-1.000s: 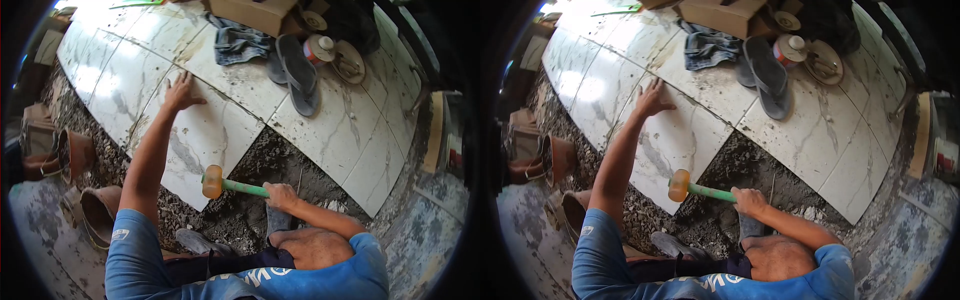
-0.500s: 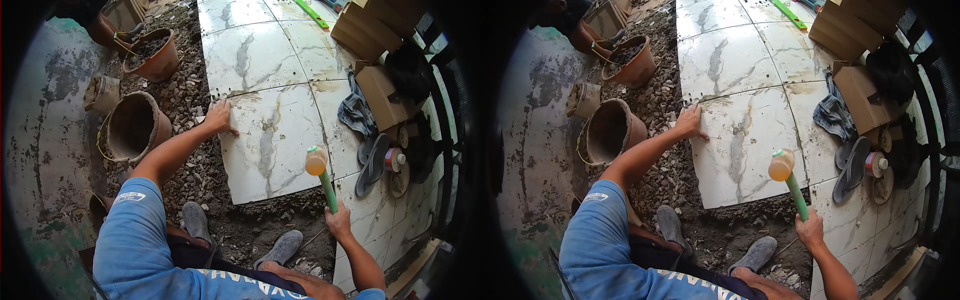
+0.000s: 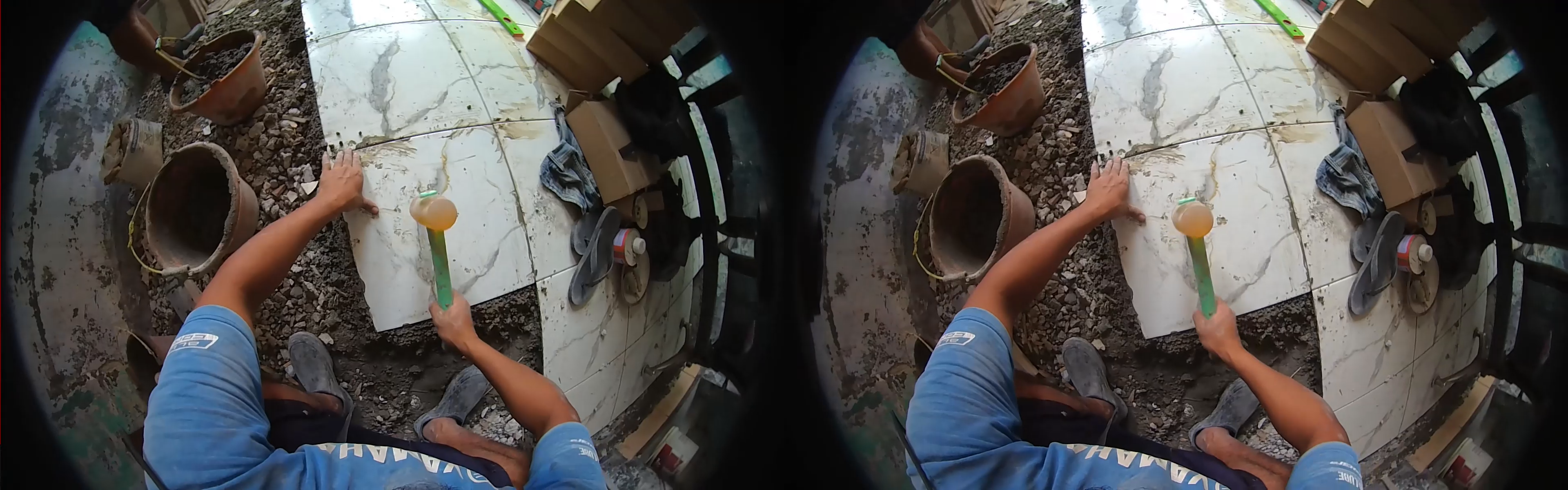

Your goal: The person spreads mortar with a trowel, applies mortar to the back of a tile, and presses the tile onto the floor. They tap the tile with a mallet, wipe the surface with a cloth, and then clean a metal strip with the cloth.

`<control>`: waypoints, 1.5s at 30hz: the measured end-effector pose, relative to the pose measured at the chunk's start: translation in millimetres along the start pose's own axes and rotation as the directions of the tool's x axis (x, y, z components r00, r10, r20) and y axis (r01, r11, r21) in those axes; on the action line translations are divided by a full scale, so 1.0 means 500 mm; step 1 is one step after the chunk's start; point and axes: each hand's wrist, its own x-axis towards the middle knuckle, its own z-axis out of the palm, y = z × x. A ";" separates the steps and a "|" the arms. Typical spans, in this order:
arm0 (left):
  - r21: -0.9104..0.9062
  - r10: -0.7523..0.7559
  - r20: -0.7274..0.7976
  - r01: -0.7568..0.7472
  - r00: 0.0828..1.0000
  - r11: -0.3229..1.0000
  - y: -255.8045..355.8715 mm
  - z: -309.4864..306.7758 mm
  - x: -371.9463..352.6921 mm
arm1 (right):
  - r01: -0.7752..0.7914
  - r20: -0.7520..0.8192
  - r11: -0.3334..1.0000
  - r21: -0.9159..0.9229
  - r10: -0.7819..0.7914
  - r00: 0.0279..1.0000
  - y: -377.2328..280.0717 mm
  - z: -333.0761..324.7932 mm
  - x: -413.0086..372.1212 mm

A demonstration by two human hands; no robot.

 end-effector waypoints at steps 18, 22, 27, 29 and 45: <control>0.048 -0.023 -0.040 0.025 0.999 0.999 0.002 0.006 0.001 | -0.268 0.304 0.919 0.288 0.178 0.936 0.012 -0.104 -0.068; 0.054 -0.041 0.006 0.041 0.999 0.998 0.019 -0.003 -0.005 | 0.029 0.183 0.995 -0.099 -0.011 0.983 -0.025 -0.328 -0.159; 0.168 0.181 0.020 -0.182 0.983 0.969 0.087 -0.013 0.020 | -0.066 0.046 0.981 -0.184 0.075 0.996 0.081 -0.354 -0.288; 0.001 0.178 -0.009 -0.178 0.984 0.984 0.126 -0.016 0.076 | -0.086 0.031 0.982 -0.166 0.092 0.995 0.132 -0.307 -0.299; 0.021 0.025 -0.015 -0.025 1.000 0.999 0.331 -0.072 0.264 | -0.138 -0.056 0.987 0.082 0.143 0.988 0.186 -0.263 -0.182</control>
